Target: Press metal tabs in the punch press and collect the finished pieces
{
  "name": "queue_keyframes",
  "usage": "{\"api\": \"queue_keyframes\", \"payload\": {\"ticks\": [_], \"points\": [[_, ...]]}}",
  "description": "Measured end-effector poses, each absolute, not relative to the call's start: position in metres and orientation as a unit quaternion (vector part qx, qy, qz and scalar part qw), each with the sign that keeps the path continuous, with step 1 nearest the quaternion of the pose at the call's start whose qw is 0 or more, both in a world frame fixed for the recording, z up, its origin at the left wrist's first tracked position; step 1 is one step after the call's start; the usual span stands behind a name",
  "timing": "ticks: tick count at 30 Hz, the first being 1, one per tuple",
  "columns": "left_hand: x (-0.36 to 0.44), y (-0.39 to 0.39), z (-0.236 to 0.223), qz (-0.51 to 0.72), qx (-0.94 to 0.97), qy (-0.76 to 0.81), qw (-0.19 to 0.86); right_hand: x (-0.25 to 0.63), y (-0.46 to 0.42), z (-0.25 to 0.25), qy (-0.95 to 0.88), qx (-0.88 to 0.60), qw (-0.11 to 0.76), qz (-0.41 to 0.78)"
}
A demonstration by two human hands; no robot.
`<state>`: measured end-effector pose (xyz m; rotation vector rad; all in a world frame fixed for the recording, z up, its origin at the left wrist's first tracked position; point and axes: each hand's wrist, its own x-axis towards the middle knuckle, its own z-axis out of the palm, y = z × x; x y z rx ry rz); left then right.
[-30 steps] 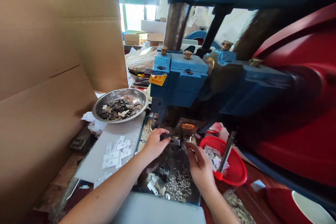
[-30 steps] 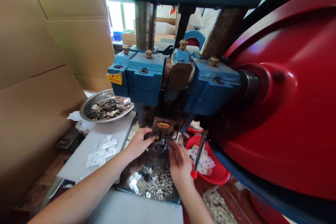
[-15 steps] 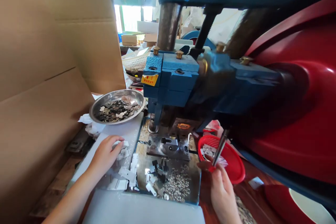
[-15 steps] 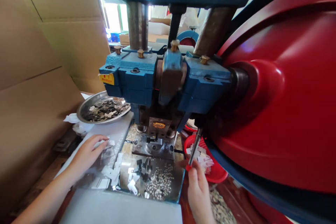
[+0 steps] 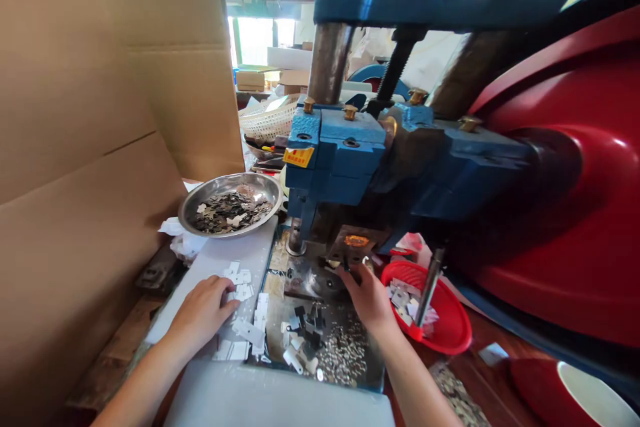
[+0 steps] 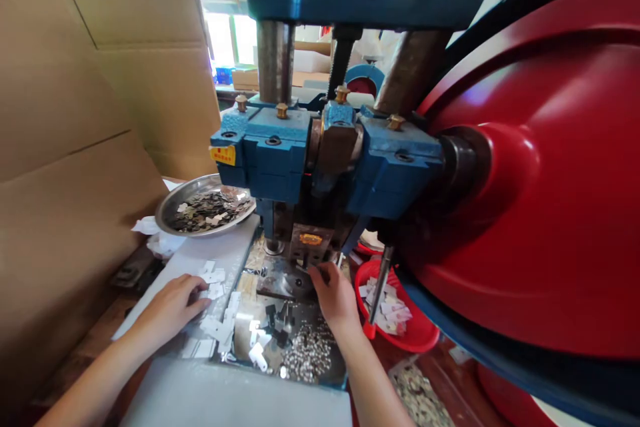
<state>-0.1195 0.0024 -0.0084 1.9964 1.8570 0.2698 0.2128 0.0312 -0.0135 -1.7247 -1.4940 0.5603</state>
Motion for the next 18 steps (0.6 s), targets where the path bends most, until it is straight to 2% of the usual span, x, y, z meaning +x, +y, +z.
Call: {"api": "queue_keyframes", "payload": {"ticks": [5, 7, 9, 11, 14, 18], "points": [[-0.113, 0.004, -0.009, 0.132, 0.713, 0.655, 0.211, 0.253, 0.001, -0.008, -0.465, -0.710, 0.485, 0.209], [-0.110, 0.004, -0.008, 0.159, 0.698, 0.662, 0.222, 0.273, -0.020, -0.009, -0.417, -0.742, 0.495, 0.175], [-0.106, 0.005, -0.005, 0.206, 0.673, 0.667, 0.244, 0.280, -0.038, -0.012, -0.389, -0.792, 0.455, 0.117], [-0.100, 0.006, -0.002, 0.260, 0.643, 0.665, 0.276, 0.271, -0.048, -0.018, -0.452, -0.786, 0.408, 0.109], [-0.084, 0.007, 0.002, 0.327, 0.598, 0.644, 0.348, 0.240, -0.049, -0.025, -0.666, -0.654, 0.324, 0.154], [-0.060, 0.001, 0.003, 0.371, 0.519, 0.593, 0.492, 0.206, -0.037, -0.029, -0.758, -0.609, 0.209, 0.103]]}}
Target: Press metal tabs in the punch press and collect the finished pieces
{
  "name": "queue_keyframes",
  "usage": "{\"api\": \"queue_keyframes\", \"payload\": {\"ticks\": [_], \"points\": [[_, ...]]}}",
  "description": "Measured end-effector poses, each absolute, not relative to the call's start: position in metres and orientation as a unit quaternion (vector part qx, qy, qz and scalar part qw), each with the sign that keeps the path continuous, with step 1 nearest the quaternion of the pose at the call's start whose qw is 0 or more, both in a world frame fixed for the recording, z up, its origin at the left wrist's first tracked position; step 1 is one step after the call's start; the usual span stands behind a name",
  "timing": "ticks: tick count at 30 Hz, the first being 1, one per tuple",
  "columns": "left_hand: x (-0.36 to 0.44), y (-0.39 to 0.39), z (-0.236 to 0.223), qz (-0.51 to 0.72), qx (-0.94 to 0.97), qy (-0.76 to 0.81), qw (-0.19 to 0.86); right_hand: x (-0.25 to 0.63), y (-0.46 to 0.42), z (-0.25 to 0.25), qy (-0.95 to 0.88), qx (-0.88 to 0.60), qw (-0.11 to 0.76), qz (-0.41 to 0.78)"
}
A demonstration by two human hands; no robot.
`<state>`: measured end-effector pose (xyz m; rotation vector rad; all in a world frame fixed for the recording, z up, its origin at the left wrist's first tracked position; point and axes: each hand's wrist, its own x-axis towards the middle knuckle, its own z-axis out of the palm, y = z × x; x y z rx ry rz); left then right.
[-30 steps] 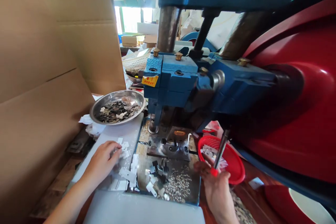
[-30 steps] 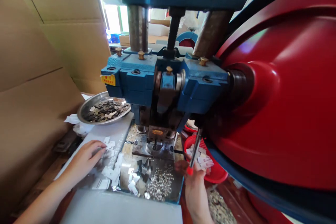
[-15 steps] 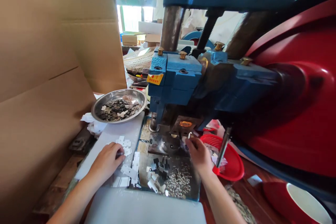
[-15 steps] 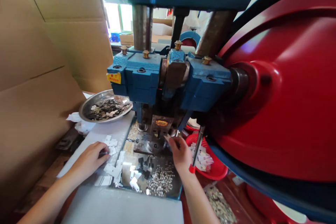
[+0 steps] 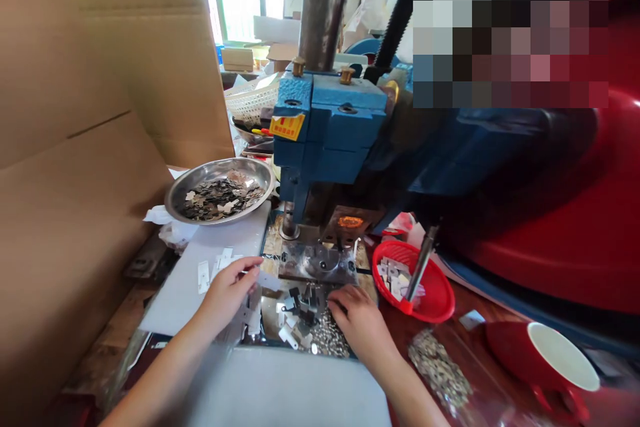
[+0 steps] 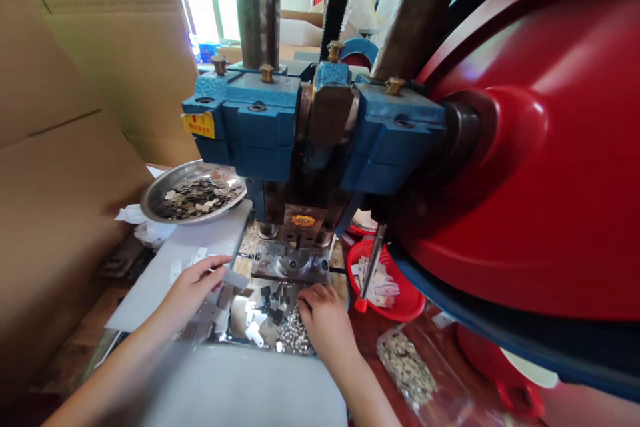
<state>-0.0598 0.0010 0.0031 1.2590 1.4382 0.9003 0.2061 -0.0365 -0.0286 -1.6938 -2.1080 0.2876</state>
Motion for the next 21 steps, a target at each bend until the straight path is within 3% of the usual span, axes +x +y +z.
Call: {"api": "queue_keyframes", "payload": {"ticks": [6, 10, 14, 21], "points": [[-0.036, -0.009, 0.000, 0.381, 0.407, 0.568, 0.606, 0.200, -0.030, -0.026, -0.757, -0.636, 0.133, 0.068], [-0.033, -0.009, -0.003, 0.397, 0.363, 0.547, 0.642, 0.201, -0.027, -0.022, -0.744, -0.626, 0.221, 0.077], [-0.029, -0.005, -0.005, 0.425, 0.312, 0.519, 0.673, 0.199, -0.006, -0.012, -0.745, -0.592, 0.306, 0.012], [-0.014, -0.001, 0.002, 0.442, 0.286, 0.489, 0.695, 0.199, 0.025, -0.007, -0.766, -0.569, 0.282, -0.103]]}}
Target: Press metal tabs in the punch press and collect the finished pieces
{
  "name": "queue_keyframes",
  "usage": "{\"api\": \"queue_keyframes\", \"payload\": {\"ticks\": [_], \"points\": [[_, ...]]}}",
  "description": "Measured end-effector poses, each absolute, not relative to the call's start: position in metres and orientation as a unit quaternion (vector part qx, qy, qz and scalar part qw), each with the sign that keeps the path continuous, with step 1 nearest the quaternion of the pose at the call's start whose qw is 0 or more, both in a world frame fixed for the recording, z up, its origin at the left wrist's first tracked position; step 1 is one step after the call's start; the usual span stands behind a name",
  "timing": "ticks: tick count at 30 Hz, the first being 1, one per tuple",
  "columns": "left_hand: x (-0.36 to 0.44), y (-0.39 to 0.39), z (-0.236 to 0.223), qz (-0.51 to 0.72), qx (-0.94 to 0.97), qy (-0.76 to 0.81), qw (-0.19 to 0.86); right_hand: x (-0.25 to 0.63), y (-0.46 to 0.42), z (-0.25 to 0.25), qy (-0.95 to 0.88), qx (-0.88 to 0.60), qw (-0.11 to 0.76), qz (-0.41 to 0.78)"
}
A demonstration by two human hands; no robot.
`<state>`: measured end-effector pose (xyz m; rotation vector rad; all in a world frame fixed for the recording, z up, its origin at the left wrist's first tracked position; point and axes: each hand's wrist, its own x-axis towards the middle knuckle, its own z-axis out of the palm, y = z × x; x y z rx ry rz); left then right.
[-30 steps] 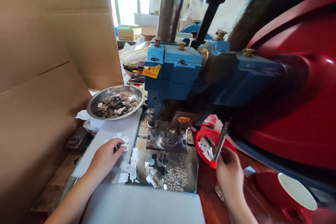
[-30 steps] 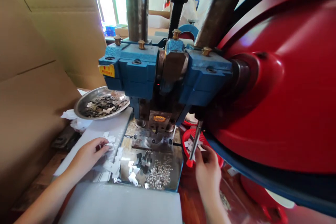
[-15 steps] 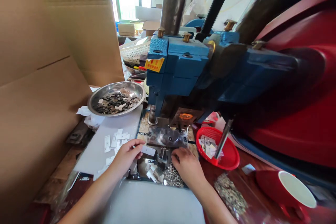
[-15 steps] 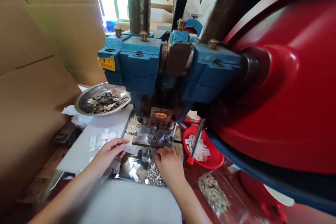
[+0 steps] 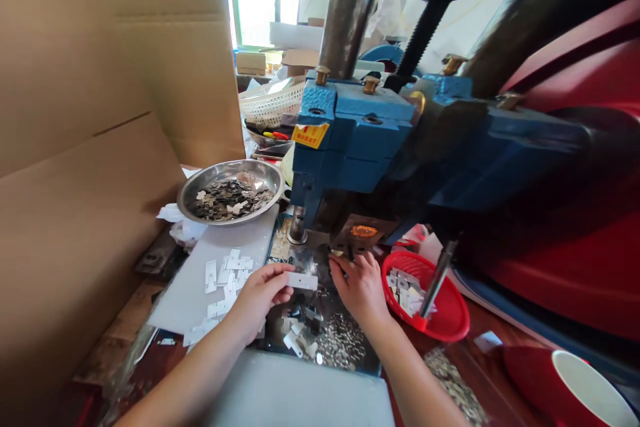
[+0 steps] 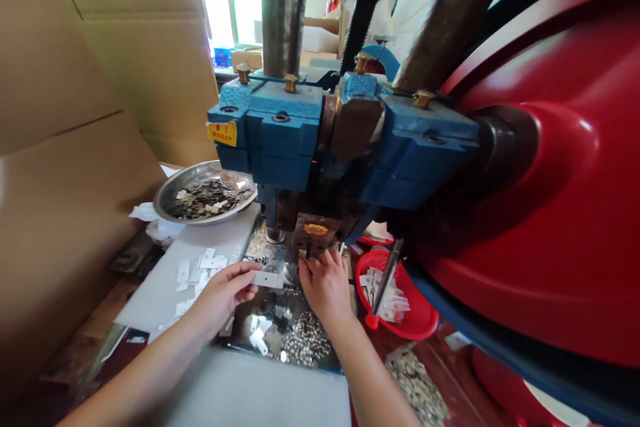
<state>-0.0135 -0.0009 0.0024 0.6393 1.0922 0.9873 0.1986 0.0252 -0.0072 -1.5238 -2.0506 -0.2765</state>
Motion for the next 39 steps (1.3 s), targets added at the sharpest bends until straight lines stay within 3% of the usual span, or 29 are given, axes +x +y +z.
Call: {"api": "queue_keyframes", "payload": {"ticks": [14, 21, 25, 31, 39], "points": [[-0.002, -0.005, 0.010, 0.456, 0.212, 0.487, 0.714, 0.203, 0.002, -0.011, -0.758, -0.529, 0.381, -0.024], [0.026, -0.027, 0.007, 0.420, 0.246, 0.450, 0.749, 0.172, -0.030, -0.010, -0.719, -0.542, 0.401, 0.167], [0.030, -0.028, 0.002, 0.435, 0.419, 0.475, 0.639, 0.171, -0.031, -0.006, -0.700, -0.556, 0.406, 0.191], [0.029, 0.000, 0.015, 0.390, 0.641, 0.503, 0.429, 0.188, -0.016, 0.005, -0.754, -0.539, 0.361, 0.100], [0.047, 0.041, 0.005, 0.385, 0.686, 0.578, 0.218, 0.200, 0.024, -0.020, -0.676, -0.606, 0.414, 0.071]]}}
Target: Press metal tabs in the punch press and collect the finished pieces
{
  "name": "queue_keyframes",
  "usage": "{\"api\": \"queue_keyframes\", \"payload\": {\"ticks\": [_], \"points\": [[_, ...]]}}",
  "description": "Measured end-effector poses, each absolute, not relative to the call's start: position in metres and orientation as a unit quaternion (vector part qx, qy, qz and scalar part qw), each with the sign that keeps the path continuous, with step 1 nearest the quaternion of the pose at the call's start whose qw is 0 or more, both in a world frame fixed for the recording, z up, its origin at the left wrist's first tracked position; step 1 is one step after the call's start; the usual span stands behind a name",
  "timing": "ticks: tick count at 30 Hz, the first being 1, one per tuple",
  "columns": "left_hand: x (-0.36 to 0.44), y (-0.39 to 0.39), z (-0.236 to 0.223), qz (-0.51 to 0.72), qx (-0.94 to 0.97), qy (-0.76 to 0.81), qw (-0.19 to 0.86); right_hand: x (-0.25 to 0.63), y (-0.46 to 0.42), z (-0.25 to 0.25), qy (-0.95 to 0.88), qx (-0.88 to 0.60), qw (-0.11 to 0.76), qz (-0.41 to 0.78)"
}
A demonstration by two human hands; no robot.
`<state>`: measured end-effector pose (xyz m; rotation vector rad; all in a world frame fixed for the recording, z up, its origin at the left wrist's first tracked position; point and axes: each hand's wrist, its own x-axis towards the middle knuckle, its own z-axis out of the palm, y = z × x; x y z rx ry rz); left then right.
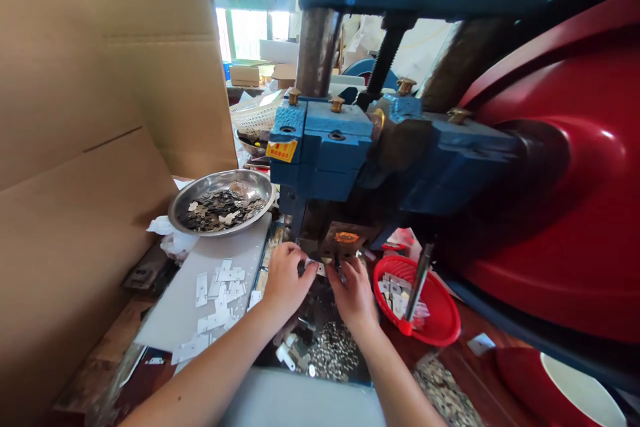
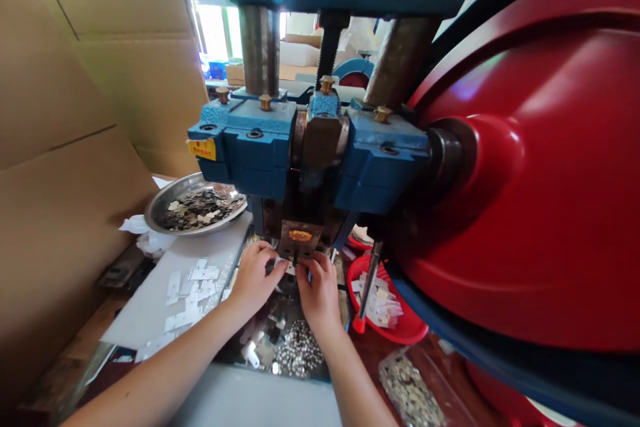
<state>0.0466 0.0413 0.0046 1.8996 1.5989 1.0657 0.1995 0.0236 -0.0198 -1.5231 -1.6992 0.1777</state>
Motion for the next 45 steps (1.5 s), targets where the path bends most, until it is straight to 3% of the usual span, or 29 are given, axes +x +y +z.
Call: {"api": "queue_keyframes", "payload": {"ticks": [3, 12, 18, 28, 39, 45], "points": [[0.050, 0.047, -0.004, 0.399, 0.676, 0.581, 0.216, 0.202, 0.030, -0.026, -0.667, -0.611, 0.418, 0.082], [0.058, 0.061, -0.014, 0.332, 0.700, 0.532, 0.342, 0.202, 0.039, -0.025, -0.664, -0.602, 0.429, 0.113], [0.039, 0.041, 0.000, 0.403, 0.681, 0.553, 0.260, 0.210, 0.028, -0.026, -0.639, -0.604, 0.461, 0.119], [0.028, -0.011, -0.003, 0.089, 0.795, 0.540, 0.263, 0.235, -0.016, -0.036, -0.587, -0.631, 0.479, 0.169], [0.033, -0.006, -0.007, 0.022, 0.797, 0.547, 0.255, 0.247, -0.021, -0.045, -0.592, -0.645, 0.464, 0.135], [0.032, -0.006, -0.007, 0.043, 0.789, 0.547, 0.276, 0.244, -0.019, -0.044, -0.664, -0.632, 0.396, 0.057]]}}
